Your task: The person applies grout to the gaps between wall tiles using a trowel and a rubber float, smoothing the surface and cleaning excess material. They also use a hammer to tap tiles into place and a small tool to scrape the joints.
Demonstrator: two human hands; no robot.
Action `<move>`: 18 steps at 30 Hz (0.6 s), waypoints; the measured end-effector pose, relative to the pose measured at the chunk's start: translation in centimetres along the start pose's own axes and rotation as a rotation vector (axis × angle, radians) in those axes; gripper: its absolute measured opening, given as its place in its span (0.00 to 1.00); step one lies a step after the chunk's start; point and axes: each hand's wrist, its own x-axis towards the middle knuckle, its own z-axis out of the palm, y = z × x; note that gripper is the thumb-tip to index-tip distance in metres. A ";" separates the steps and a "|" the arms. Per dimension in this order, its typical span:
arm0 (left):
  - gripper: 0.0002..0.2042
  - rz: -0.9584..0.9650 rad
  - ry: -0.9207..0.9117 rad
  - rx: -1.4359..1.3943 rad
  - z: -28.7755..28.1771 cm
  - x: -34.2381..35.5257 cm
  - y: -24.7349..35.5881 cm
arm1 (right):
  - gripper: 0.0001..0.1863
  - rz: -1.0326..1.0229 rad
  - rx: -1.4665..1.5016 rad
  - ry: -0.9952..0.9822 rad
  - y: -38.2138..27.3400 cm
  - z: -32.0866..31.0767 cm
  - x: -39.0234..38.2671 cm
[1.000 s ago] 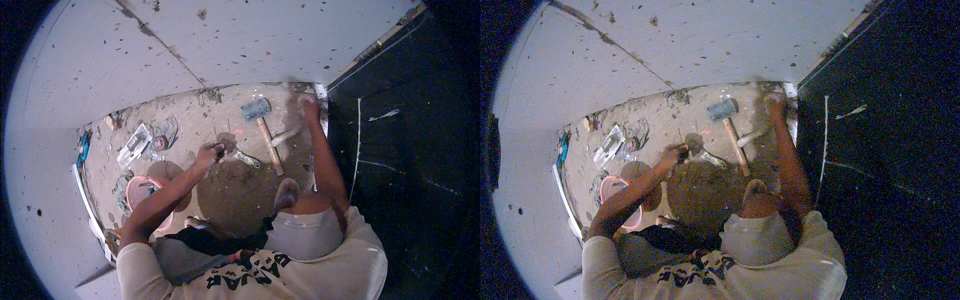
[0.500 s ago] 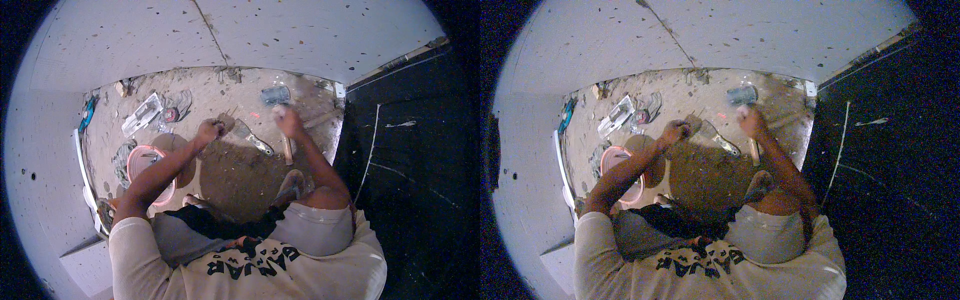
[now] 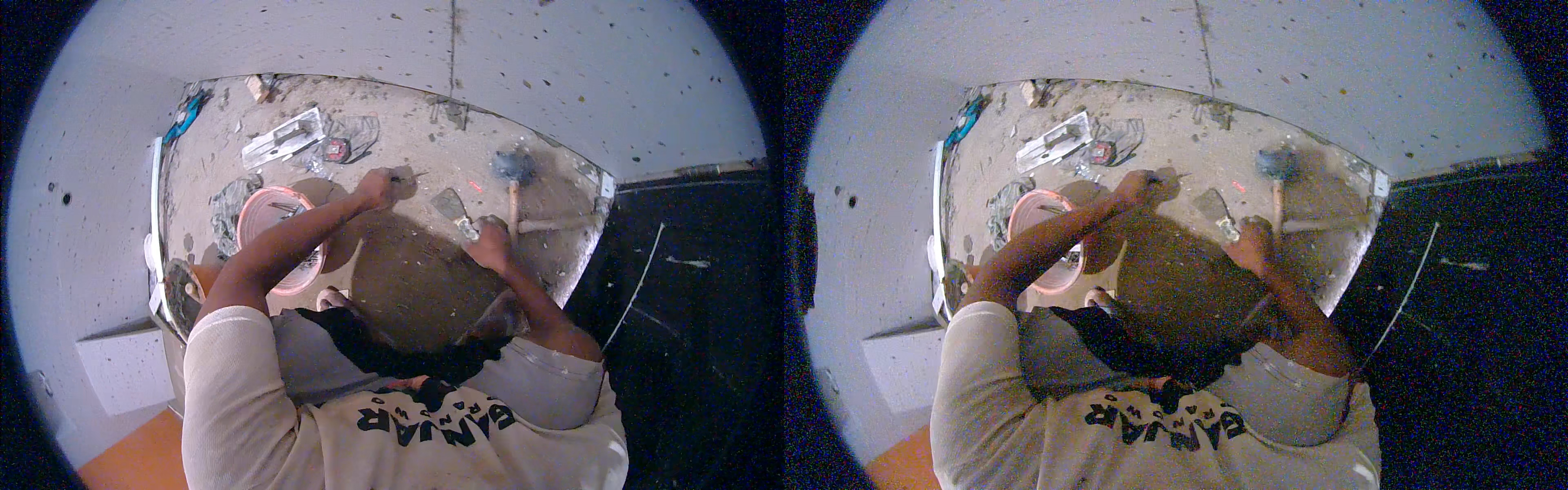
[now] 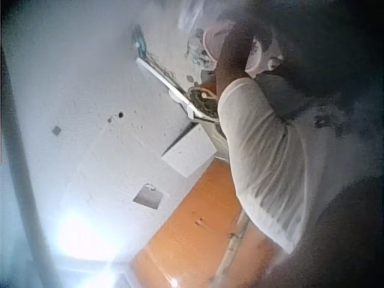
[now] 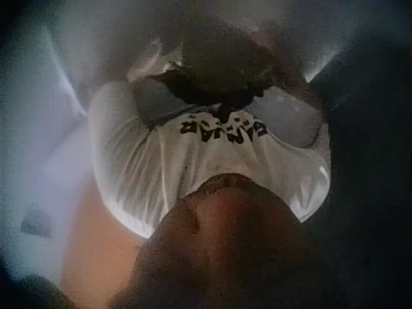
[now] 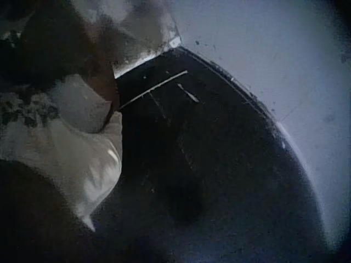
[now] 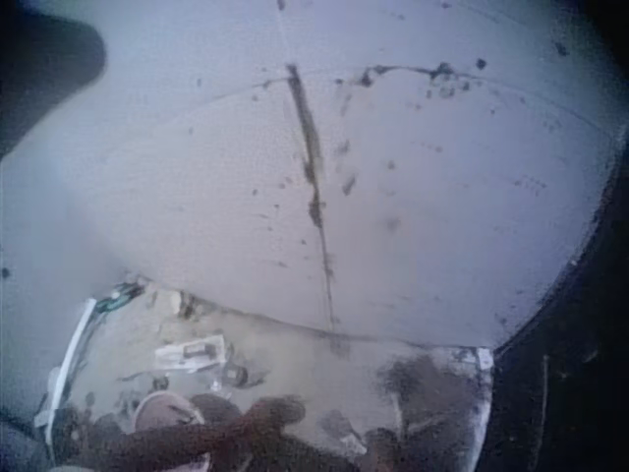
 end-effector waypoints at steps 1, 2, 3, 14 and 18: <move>0.11 0.045 0.023 0.001 -0.4 -0.3 -0.5 | 0.32 0.000 0.032 0.040 -0.5 0.2 0.2; 0.12 0.068 0.043 -0.001 -1.4 0.0 0.2 | 0.31 0.016 0.058 0.082 -0.5 0.1 0.0; 0.12 0.092 0.062 -0.002 -2.8 0.3 0.7 | 0.30 0.033 0.085 0.125 -0.5 -0.1 -0.1; 0.13 -0.140 0.100 0.272 -15.7 -3.4 -7.6 | 0.29 -0.274 0.102 -0.085 -3.5 -0.4 -1.5; 0.12 -0.141 0.092 0.236 -15.5 -5.4 -11.0 | 0.20 -0.305 0.151 -0.285 -2.9 -2.6 -3.0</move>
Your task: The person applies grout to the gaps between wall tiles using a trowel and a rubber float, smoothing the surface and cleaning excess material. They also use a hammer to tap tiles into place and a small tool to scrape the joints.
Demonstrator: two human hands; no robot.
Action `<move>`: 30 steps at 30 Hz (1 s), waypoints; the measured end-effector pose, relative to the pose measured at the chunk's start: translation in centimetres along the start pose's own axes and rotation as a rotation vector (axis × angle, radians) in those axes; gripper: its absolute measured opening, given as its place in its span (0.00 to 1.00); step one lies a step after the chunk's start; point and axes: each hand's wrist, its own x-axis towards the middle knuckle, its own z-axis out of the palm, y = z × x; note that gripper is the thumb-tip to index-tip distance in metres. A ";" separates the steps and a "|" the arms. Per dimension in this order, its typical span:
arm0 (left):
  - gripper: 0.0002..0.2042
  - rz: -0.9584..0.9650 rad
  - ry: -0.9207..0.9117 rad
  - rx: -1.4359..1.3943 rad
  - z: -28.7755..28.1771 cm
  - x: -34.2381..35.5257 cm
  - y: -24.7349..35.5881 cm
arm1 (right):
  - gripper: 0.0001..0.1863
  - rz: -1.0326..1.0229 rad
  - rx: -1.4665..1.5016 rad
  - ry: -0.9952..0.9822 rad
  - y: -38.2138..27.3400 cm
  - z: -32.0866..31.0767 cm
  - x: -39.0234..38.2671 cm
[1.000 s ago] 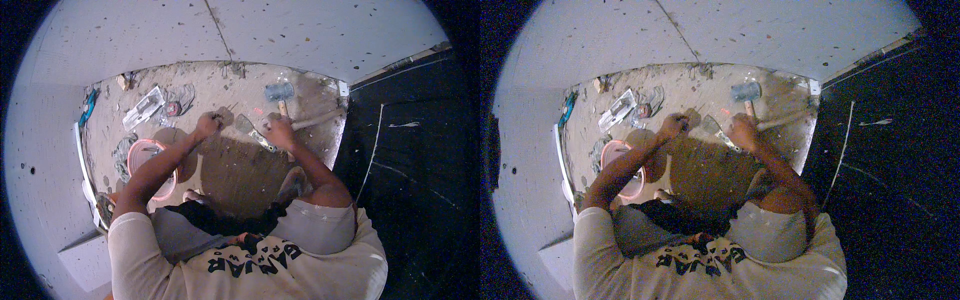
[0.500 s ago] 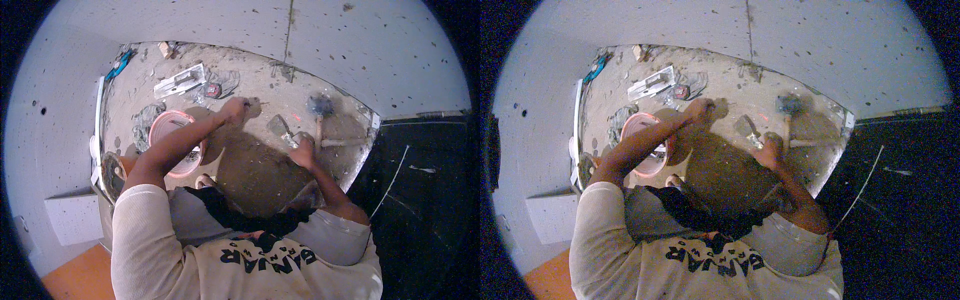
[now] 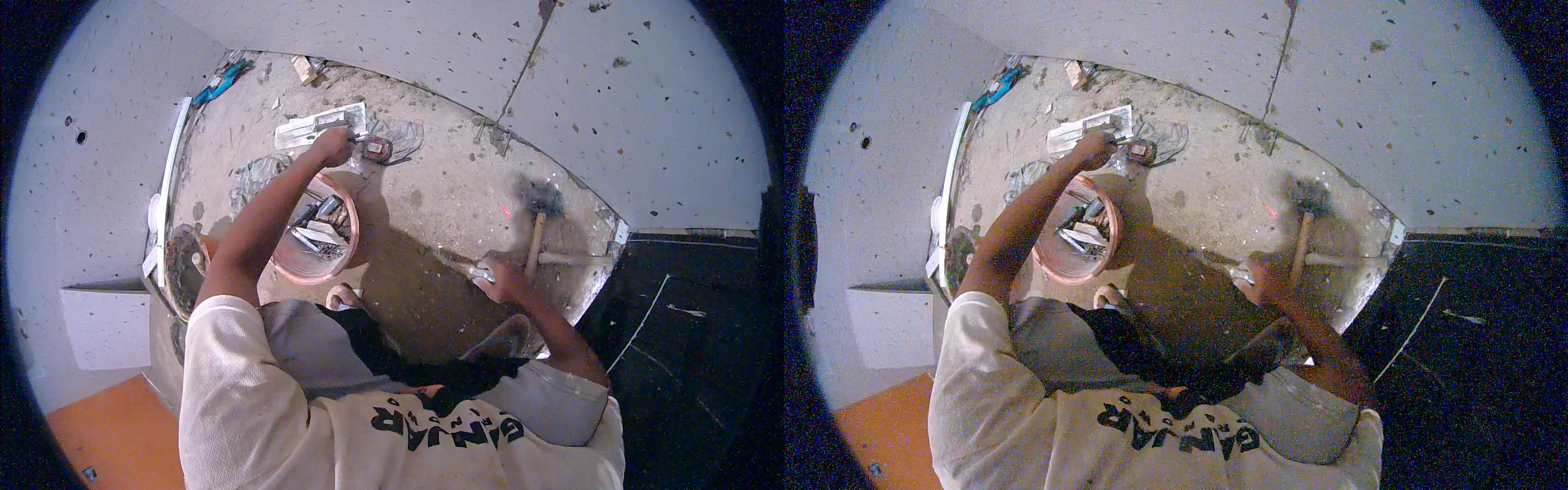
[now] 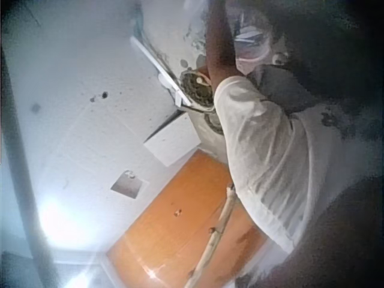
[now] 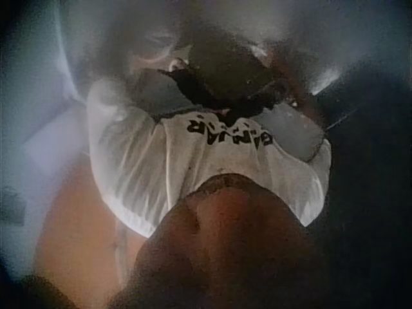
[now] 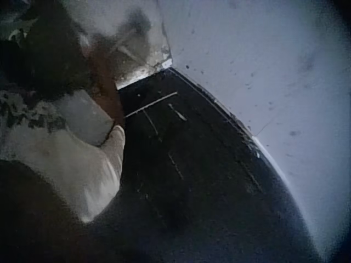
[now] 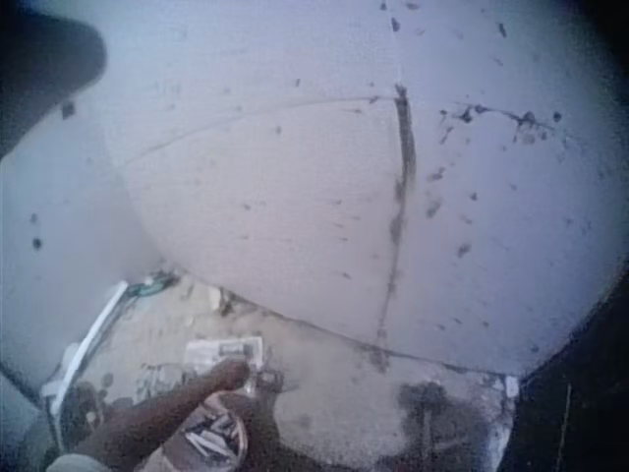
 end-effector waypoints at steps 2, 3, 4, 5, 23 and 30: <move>0.11 -0.001 -0.030 0.094 0.8 1.4 -1.1 | 0.19 0.098 -0.378 -0.165 4.4 0.0 -0.7; 0.11 -0.048 -0.054 0.180 1.3 1.2 -2.7 | 0.18 0.106 -0.459 -0.245 4.7 -0.5 -0.5; 0.11 -0.029 -0.059 0.180 1.7 1.1 -3.9 | 0.18 0.113 -0.544 -0.324 5.0 -1.1 -0.4; 0.11 -0.002 -0.066 0.176 2.5 0.7 -4.7 | 0.18 0.097 -0.522 -0.400 4.0 -2.4 -0.6; 0.12 0.267 -0.170 0.057 6.8 8.8 6.3 | 0.11 0.180 -0.823 -0.404 4.3 -3.2 -8.3; 0.14 0.260 -0.200 0.024 8.5 8.6 4.8 | 0.12 0.139 -0.668 -0.596 1.3 -5.5 -7.4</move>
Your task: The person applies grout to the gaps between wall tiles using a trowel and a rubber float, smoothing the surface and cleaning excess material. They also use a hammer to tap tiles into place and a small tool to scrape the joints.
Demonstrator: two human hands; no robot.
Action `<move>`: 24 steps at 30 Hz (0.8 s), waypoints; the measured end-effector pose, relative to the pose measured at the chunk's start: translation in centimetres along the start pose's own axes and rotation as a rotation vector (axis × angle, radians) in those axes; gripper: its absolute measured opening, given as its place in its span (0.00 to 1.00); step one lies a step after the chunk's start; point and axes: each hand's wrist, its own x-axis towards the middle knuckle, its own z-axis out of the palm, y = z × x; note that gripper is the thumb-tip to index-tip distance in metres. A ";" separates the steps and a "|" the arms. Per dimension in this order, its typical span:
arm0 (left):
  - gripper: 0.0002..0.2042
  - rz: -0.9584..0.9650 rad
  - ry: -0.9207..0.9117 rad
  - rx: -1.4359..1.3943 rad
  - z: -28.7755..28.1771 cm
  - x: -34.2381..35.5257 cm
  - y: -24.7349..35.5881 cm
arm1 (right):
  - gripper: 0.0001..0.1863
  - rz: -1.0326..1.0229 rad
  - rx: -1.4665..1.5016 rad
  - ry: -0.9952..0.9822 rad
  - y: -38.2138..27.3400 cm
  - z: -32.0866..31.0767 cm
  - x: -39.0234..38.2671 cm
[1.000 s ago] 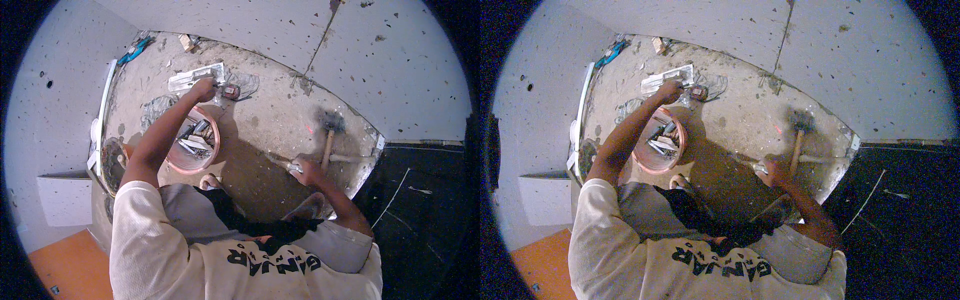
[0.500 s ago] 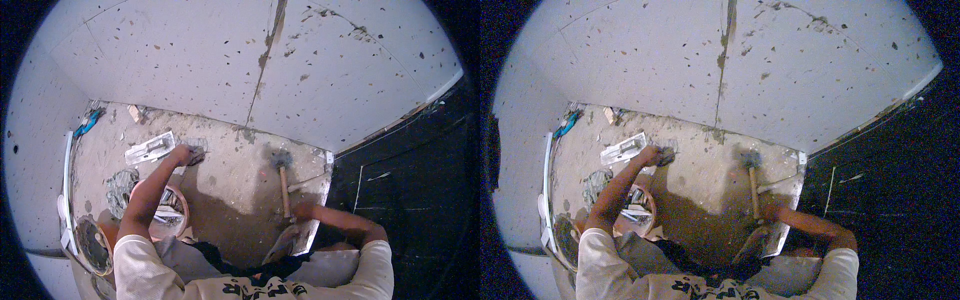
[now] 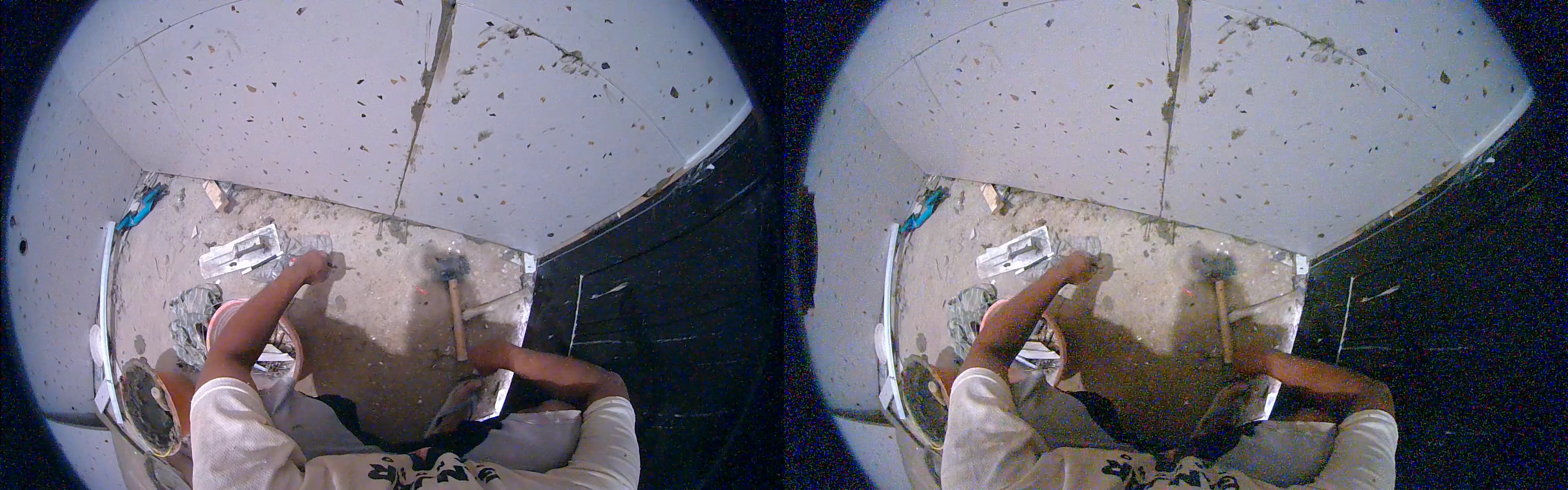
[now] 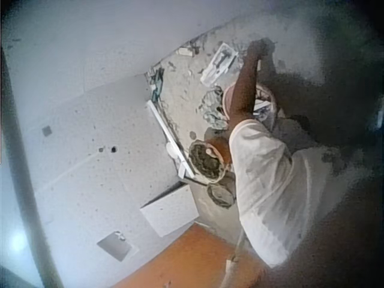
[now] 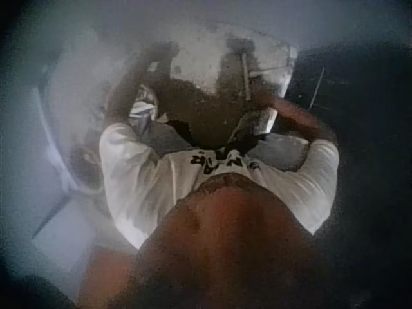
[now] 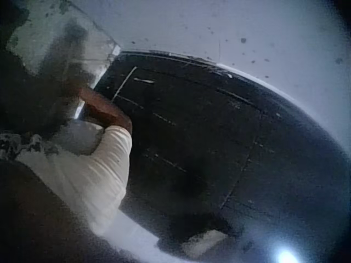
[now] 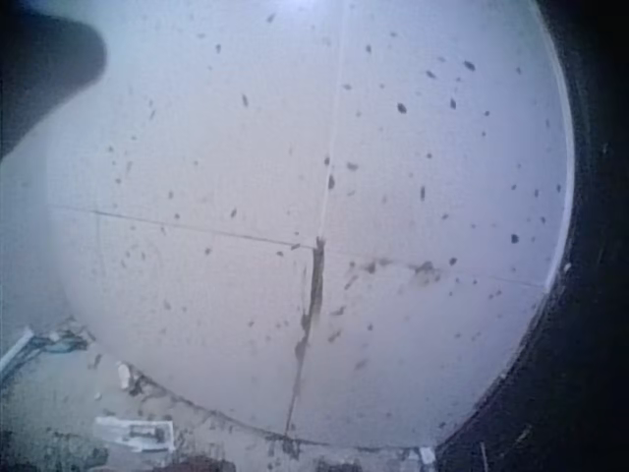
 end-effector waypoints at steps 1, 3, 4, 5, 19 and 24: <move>0.14 0.007 -0.002 -0.003 -0.6 0.4 -0.2 | 0.13 -0.003 -0.049 0.014 1.4 0.1 0.2; 0.15 0.030 -0.034 0.048 -1.5 1.7 4.2 | 0.15 0.060 0.054 -0.033 3.1 -2.5 -2.3; 0.15 0.027 -0.055 0.083 -2.1 1.4 5.4 | 0.16 0.082 0.140 -0.032 2.5 -6.4 -4.1; 0.15 0.021 -0.050 0.063 -2.3 0.6 4.3 | 0.17 0.092 0.202 0.019 1.4 -11.2 -5.8; 0.13 0.102 0.051 -0.077 -2.8 3.5 3.4 | 0.25 0.207 0.360 1.967 -3.6 -35.5 -14.1; 0.12 0.032 0.101 -0.050 -2.7 4.0 1.8 | 0.24 0.167 0.323 2.113 -4.3 -36.8 -12.3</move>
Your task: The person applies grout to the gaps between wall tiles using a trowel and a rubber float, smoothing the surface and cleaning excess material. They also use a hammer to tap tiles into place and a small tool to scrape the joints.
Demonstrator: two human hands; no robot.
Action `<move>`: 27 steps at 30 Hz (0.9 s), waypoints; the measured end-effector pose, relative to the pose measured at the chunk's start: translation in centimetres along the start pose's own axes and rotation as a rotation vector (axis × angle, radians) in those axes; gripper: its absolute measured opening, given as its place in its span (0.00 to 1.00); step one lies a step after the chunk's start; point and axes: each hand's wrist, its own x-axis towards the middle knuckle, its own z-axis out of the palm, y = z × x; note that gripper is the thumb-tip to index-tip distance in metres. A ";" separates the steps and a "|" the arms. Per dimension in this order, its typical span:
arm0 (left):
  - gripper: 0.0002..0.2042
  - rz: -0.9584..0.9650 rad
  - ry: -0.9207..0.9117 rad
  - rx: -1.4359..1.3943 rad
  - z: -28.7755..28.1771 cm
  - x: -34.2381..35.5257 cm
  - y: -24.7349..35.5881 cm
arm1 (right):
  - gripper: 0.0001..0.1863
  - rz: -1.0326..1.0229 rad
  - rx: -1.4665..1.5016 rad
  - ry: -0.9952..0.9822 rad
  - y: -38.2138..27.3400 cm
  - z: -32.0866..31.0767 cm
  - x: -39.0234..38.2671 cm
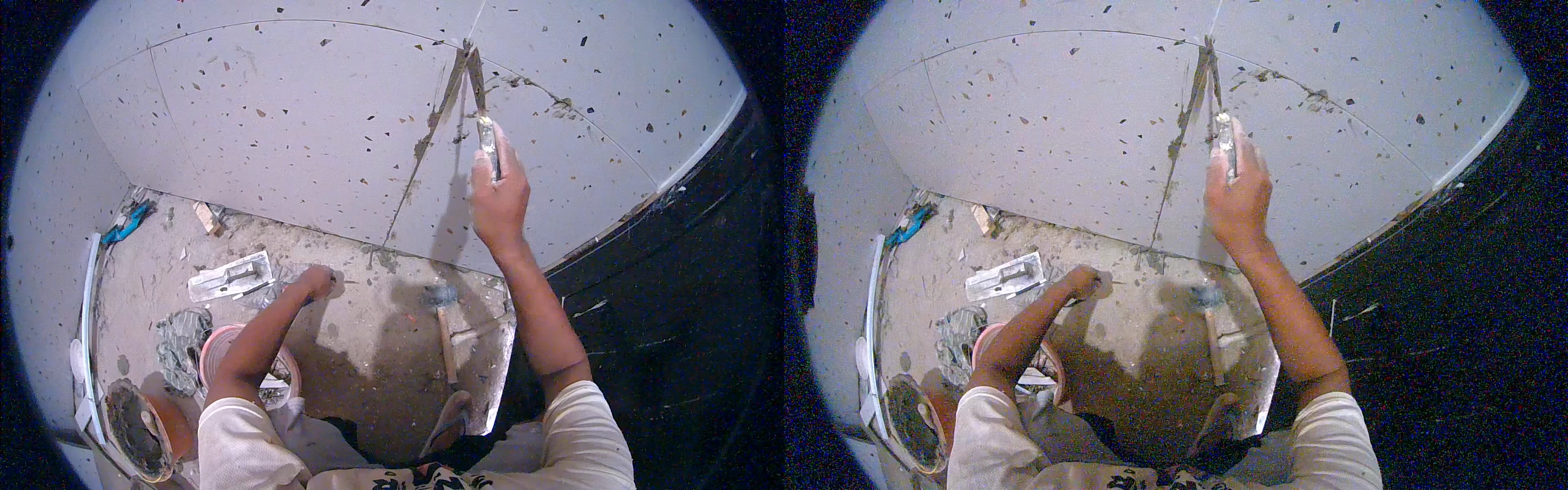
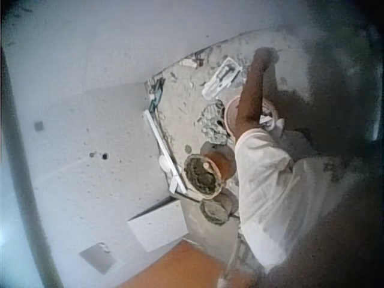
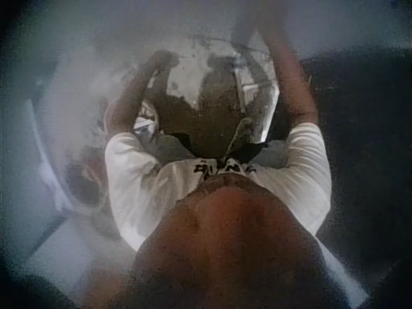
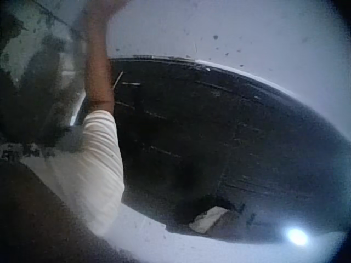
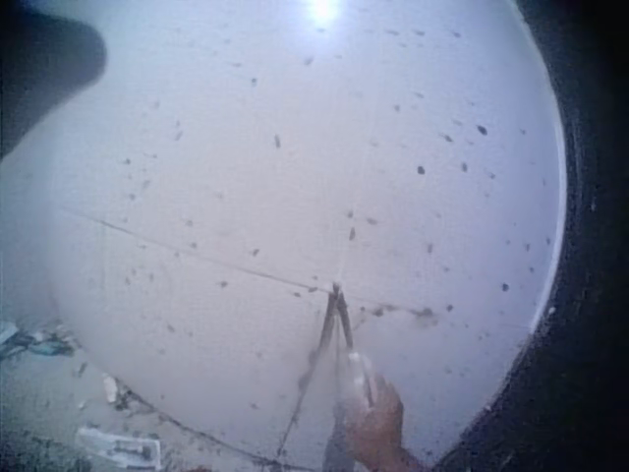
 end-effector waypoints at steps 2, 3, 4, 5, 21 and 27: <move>0.12 0.014 -0.043 0.017 0.2 0.2 0.6 | 0.24 0.069 0.040 0.003 -0.4 0.9 -0.4; 0.12 0.027 -0.089 0.000 0.3 0.5 2.2 | 0.24 0.065 0.009 0.007 0.2 1.2 -0.7; 0.12 0.017 -0.124 0.001 -0.4 0.2 2.7 | 0.25 0.058 0.006 0.021 -0.2 1.8 -0.4; 0.12 0.032 -0.115 -0.011 -0.2 0.5 2.7 | 0.25 0.051 0.002 0.035 -0.7 2.2 -0.2; 0.12 0.040 -0.004 -0.124 -0.9 -0.5 3.2 | 0.25 0.404 0.013 -0.090 -3.2 3.7 -3.4; 0.13 0.115 0.062 -0.090 -0.1 -0.6 0.2 | 0.24 0.321 -0.016 -0.092 -1.0 6.3 -8.2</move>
